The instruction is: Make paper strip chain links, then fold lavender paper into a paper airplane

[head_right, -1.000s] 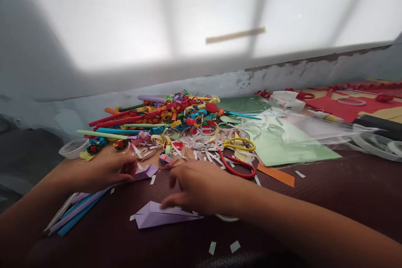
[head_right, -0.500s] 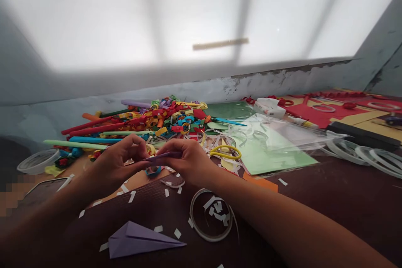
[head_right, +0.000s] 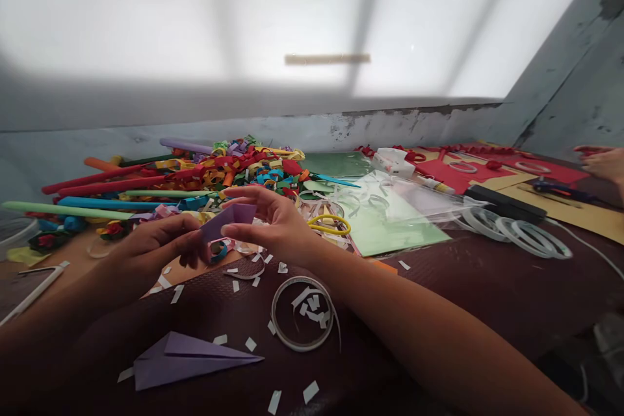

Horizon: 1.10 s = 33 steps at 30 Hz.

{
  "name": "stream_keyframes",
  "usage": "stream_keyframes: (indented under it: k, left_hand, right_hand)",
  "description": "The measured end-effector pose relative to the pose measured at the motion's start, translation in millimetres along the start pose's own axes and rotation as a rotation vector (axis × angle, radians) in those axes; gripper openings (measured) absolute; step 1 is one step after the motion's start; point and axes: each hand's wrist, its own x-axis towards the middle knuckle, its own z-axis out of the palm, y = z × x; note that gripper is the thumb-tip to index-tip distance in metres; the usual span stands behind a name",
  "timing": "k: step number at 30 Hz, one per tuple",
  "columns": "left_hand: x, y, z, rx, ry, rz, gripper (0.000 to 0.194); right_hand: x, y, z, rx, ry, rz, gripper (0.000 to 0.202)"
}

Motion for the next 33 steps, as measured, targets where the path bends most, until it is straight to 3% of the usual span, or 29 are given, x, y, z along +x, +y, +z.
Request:
stream_keyframes:
  k: [5,10,16,18,20,21,22,24,25,27,30,33]
  left_hand:
    - [-0.6,0.3,6.1,0.024,0.125,0.004,0.037]
    - [-6.0,-4.2,19.2,-0.141,0.241,0.003,0.039]
    - [-8.6,-8.2,29.3,-0.175,0.263,-0.032,0.033]
    - [-7.4,-7.0,27.9,-0.175,0.294,-0.057,0.035]
    - [-5.7,-6.5,25.1,-0.180,0.340,-0.073,0.034]
    - [-4.8,-6.9,23.5,-0.186,0.364,-0.075,0.033]
    - [-3.9,-7.7,22.0,-0.196,0.385,-0.071,0.034]
    - [-2.3,-10.4,20.0,-0.232,0.424,-0.047,0.035]
    - [-1.6,-11.9,19.8,-0.254,0.440,-0.031,0.034]
    - [-0.5,-14.5,20.7,-0.297,0.457,0.002,0.027]
    - [0.5,-15.3,24.2,-0.319,0.460,0.040,0.017]
    - [0.5,-12.4,26.2,-0.307,0.446,0.062,0.019]
  right_hand:
    - [-1.1,5.0,5.7,-0.015,0.047,0.029,0.027]
    - [-3.2,4.1,9.0,0.000,0.067,0.029,0.048]
    - [-1.3,3.7,7.9,-0.050,0.097,0.072,0.048]
    - [-2.8,-10.3,3.8,-0.196,0.153,0.044,0.051]
    - [-10.4,-36.0,-0.3,-0.645,0.249,-0.044,0.045]
    - [-17.1,-51.2,-1.6,-0.866,0.204,-0.045,0.032]
    - [-25.5,-66.0,-2.0,-1.035,0.066,0.020,0.016]
    - [-45.7,-88.6,-0.7,-1.255,-0.254,0.226,0.015]
    - [-56.3,-94.4,0.5,-1.313,-0.361,0.304,0.016]
    - [-75.6,-94.7,1.7,-1.217,-0.515,0.360,0.015]
    - [-93.6,-82.2,-1.0,-1.102,-0.507,0.423,0.010]
    - [-98.7,-76.5,-3.4,-1.110,-0.503,0.435,0.011]
